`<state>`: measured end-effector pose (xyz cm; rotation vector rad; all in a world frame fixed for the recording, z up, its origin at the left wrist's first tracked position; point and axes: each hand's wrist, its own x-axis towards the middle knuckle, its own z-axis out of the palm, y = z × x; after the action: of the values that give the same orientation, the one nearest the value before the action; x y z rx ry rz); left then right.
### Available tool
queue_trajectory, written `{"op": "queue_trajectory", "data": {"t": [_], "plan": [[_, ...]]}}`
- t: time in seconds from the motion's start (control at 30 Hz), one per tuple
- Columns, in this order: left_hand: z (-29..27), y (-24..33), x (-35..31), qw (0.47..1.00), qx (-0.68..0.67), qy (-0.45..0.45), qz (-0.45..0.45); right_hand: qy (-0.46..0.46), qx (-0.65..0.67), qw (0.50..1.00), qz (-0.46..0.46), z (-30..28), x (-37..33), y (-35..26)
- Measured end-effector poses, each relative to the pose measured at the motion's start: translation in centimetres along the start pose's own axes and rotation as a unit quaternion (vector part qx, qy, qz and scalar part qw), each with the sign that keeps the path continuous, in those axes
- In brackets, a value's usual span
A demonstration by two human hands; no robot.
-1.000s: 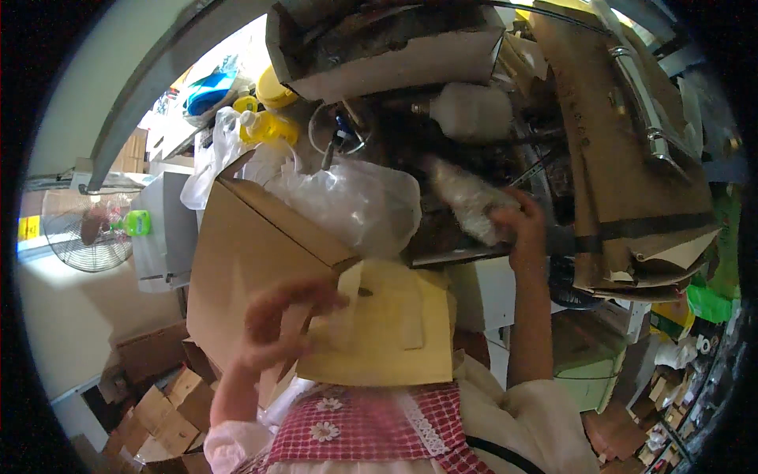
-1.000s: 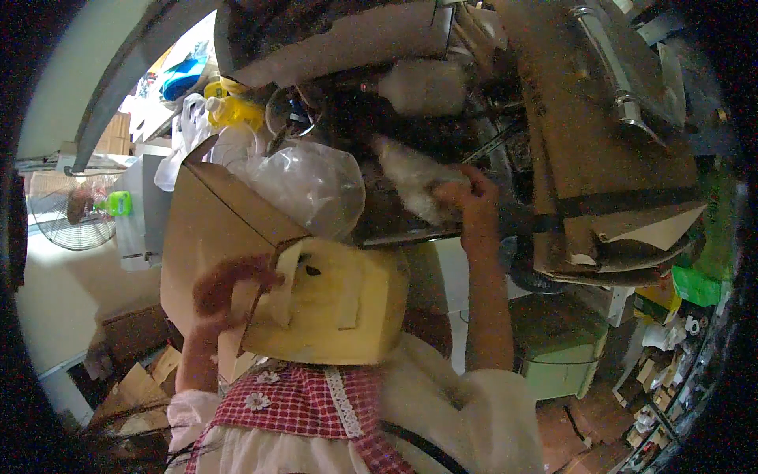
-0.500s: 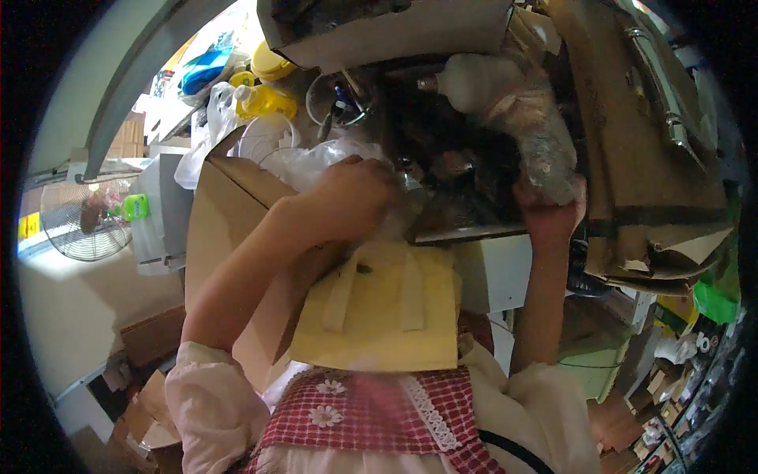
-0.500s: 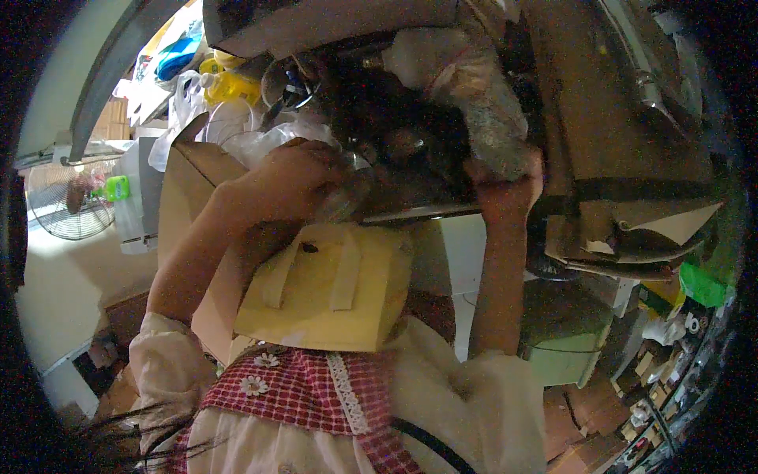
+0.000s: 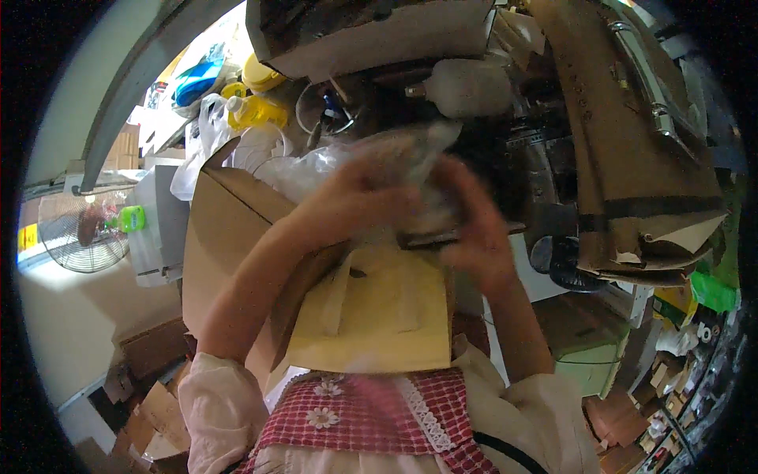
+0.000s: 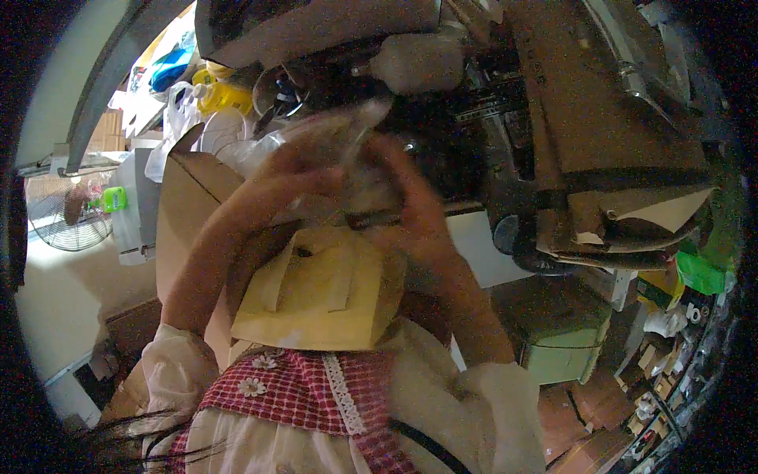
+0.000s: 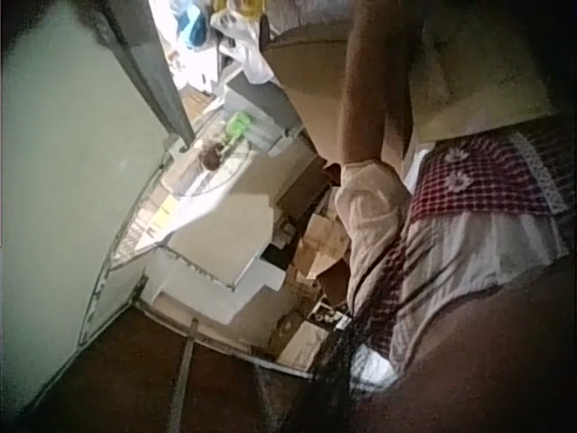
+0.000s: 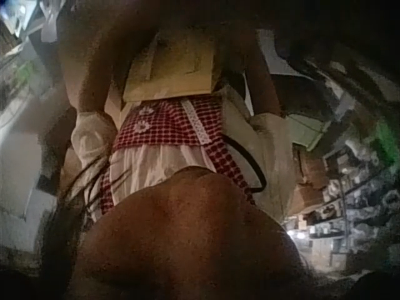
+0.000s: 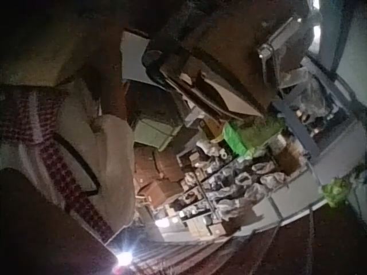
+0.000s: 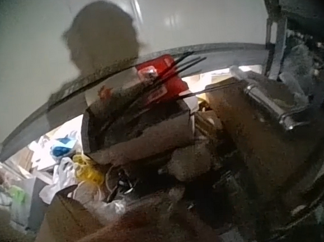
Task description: The person sorts through various items in boxes and bags, selects a small plastic packet, and places it on a digital scale to weigh it while referring to a clipboard with documents.
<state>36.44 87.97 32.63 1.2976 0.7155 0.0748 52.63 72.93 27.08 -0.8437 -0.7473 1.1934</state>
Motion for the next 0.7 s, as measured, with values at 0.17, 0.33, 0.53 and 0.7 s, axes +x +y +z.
{"op": "queue_trajectory", "data": {"t": [0.17,0.33,0.53,0.7], "plan": [[-0.4,-1.2,-2.1,0.989,0.002,0.134,0.069,0.005,-0.41,0.911,-0.055,-2.5,3.2,-1.9],[0.7,0.5,-3.9,0.942,0.01,0.245,0.228,0.059,-0.819,0.55,-0.149,-8.0,7.6,-0.4],[-2.4,-0.2,-4.7,0.893,-0.02,0.358,0.272,-0.055,-0.792,0.607,-0.016,-6.2,3.5,-1.4],[-4.2,-2.0,-3.7,0.881,-0.16,0.398,0.198,-0.079,-0.649,0.754,0.063,-6.1,3.2,-4.2]]}}
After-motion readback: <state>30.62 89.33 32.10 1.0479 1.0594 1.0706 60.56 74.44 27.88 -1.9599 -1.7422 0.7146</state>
